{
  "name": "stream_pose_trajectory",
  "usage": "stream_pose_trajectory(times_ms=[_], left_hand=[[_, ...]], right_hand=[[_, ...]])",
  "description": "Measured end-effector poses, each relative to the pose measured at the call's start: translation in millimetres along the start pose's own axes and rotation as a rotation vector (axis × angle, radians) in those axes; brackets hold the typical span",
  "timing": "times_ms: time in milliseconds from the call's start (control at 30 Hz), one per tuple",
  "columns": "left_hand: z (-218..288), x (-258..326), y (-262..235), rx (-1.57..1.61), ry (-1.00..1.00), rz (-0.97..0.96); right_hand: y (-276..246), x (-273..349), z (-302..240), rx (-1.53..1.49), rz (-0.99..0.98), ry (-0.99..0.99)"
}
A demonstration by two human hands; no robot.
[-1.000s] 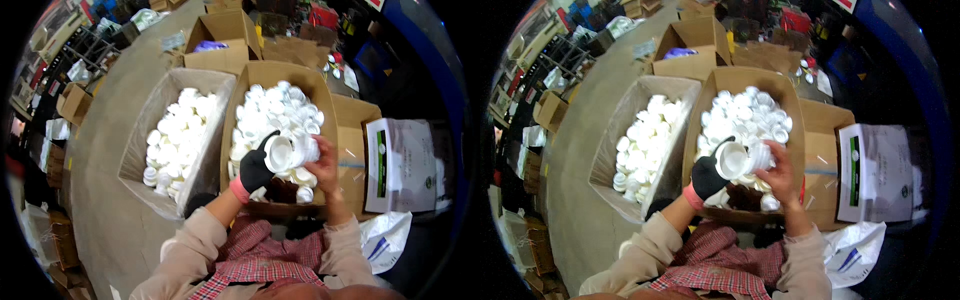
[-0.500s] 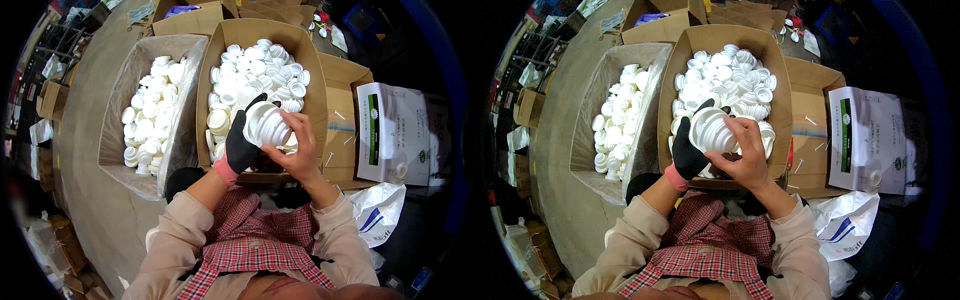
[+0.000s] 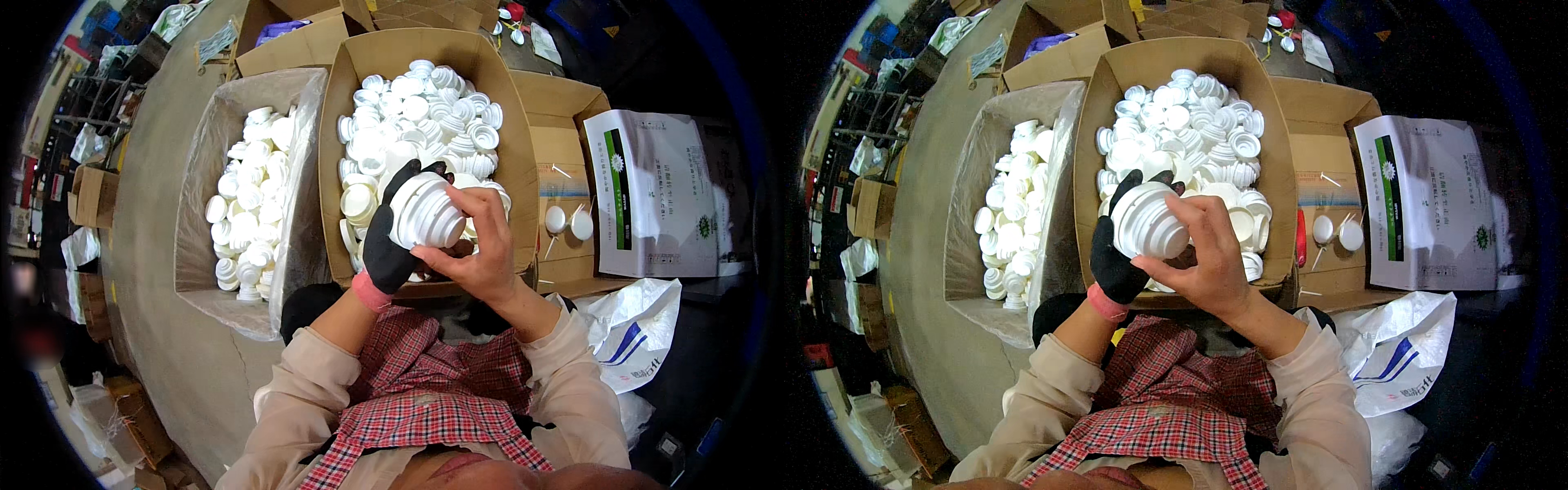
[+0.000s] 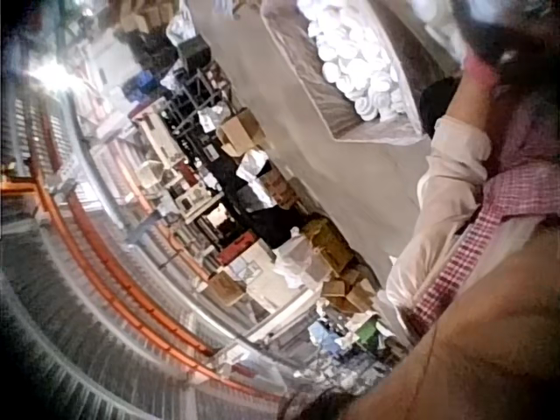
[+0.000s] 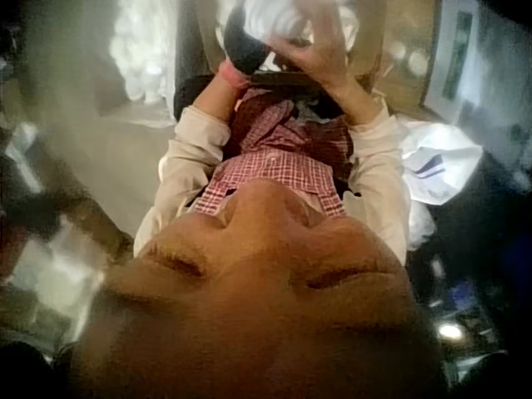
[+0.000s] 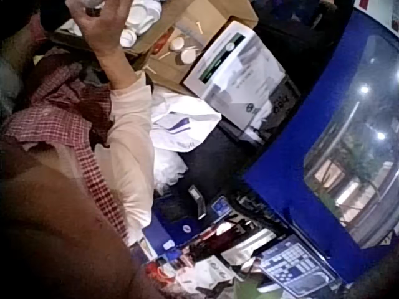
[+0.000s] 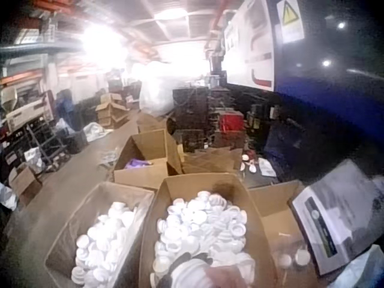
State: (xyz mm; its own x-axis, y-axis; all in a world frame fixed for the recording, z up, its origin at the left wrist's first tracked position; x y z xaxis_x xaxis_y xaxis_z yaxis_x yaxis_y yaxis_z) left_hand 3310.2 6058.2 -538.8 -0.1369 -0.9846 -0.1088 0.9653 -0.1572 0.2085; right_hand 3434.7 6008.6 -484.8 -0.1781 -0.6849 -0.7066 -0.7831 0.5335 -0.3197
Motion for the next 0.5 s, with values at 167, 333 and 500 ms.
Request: stream_pose_trajectory(times_ms=[167,333,500], left_hand=[[1.4,-2.2,1.8,-0.027,0.006,-0.039],[0.7,1.4,4.5,0.081,-0.001,-0.038],[4.2,4.8,6.9,0.275,-0.058,-0.073]], right_hand=[[-2.4,0.2,0.1,0.007,-0.007,0.006],[-1.9,0.6,-0.1,-0.01,-0.006,0.008],[0.3,3.6,3.2,-0.025,-0.024,0.027]])
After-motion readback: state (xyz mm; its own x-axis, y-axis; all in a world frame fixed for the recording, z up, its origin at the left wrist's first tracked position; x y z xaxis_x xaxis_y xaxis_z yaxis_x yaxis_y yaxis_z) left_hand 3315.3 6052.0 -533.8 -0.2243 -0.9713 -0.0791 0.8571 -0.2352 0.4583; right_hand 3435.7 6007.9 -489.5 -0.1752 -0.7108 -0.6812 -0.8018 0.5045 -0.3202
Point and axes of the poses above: each hand's wrist, its own x-axis away from the middle knuckle, its own y-axis out of the palm, z = x × y, the point moved 5 cm from there along -x, towards the middle knuckle, and after that the axes turned 14 degrees about z, right-handed, at the moved point
